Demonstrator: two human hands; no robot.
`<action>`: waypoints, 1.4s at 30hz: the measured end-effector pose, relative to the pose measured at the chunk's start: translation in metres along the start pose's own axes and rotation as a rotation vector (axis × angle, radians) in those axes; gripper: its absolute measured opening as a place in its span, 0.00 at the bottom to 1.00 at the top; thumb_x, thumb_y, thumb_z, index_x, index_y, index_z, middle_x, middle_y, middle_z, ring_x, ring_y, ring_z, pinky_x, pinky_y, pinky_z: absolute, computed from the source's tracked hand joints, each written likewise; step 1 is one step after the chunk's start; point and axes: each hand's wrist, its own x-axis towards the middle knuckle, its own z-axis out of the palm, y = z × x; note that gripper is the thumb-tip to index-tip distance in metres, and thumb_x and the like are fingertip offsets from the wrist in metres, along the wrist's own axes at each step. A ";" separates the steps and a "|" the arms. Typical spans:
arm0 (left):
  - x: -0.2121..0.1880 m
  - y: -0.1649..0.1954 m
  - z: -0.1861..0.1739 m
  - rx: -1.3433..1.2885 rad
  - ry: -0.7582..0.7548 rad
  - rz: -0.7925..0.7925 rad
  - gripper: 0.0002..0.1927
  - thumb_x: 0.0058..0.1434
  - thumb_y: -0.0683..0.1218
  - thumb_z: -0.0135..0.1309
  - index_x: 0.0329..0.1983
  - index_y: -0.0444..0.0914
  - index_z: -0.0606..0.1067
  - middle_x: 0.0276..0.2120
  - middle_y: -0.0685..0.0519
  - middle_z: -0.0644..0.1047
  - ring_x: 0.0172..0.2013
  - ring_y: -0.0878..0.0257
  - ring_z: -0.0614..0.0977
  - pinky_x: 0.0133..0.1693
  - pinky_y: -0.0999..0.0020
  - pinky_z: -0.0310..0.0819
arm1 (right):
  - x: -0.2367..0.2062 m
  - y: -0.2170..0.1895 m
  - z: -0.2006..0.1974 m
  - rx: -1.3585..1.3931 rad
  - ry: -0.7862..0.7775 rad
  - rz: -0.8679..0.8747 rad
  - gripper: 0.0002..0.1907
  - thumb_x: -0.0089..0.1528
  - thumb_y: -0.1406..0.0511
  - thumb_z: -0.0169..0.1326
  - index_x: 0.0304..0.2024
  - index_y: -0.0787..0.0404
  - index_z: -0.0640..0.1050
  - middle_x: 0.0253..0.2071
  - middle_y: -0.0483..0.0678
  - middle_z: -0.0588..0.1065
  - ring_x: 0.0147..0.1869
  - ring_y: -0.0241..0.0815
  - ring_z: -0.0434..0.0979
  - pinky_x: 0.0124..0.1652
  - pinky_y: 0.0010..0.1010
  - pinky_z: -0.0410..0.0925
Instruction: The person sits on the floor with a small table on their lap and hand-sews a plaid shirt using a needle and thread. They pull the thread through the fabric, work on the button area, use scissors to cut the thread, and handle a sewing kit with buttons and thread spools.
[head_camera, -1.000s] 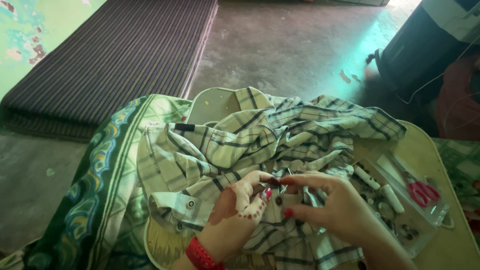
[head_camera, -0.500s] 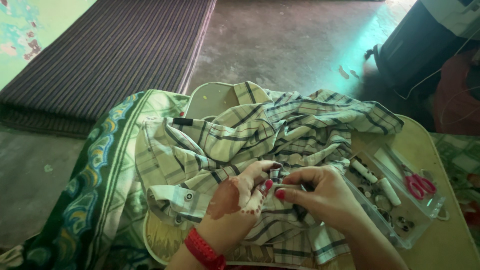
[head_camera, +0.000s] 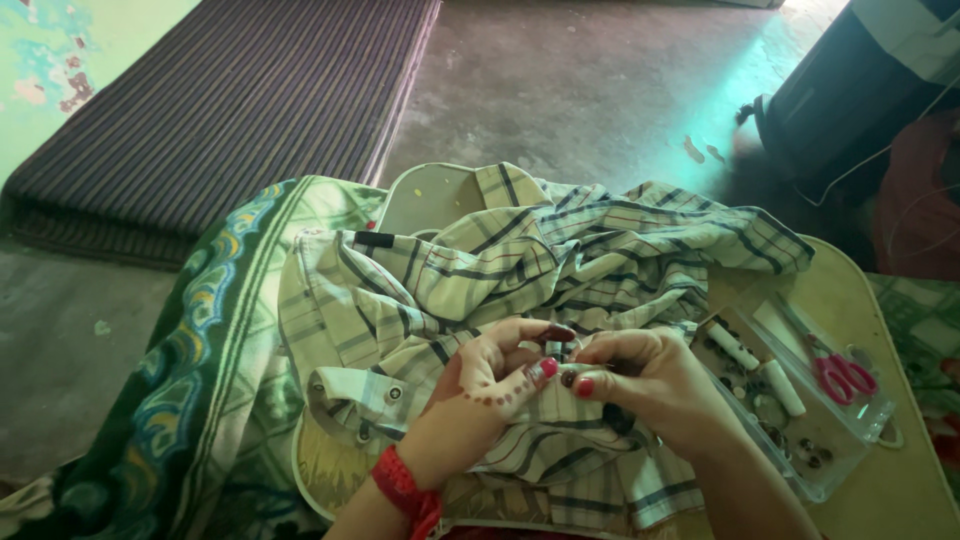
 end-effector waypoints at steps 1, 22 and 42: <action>-0.001 0.001 0.000 0.015 0.010 -0.011 0.16 0.66 0.38 0.53 0.57 0.35 0.76 0.36 0.56 0.81 0.37 0.73 0.77 0.40 0.76 0.72 | 0.000 0.002 0.000 0.012 -0.001 -0.004 0.11 0.53 0.72 0.67 0.37 0.71 0.85 0.36 0.46 0.81 0.39 0.33 0.78 0.42 0.27 0.72; -0.005 -0.005 0.002 -0.105 0.023 -0.083 0.19 0.64 0.40 0.56 0.59 0.36 0.74 0.34 0.55 0.80 0.32 0.74 0.75 0.33 0.79 0.68 | -0.002 0.013 0.003 0.080 0.032 0.021 0.10 0.53 0.71 0.68 0.35 0.71 0.85 0.34 0.48 0.82 0.38 0.34 0.78 0.41 0.28 0.72; -0.005 0.021 0.005 0.218 0.149 0.027 0.19 0.58 0.40 0.60 0.53 0.35 0.77 0.32 0.54 0.82 0.33 0.73 0.80 0.35 0.76 0.75 | 0.000 0.003 0.014 -0.021 0.166 0.077 0.11 0.54 0.66 0.67 0.35 0.68 0.86 0.29 0.42 0.82 0.31 0.27 0.76 0.31 0.21 0.68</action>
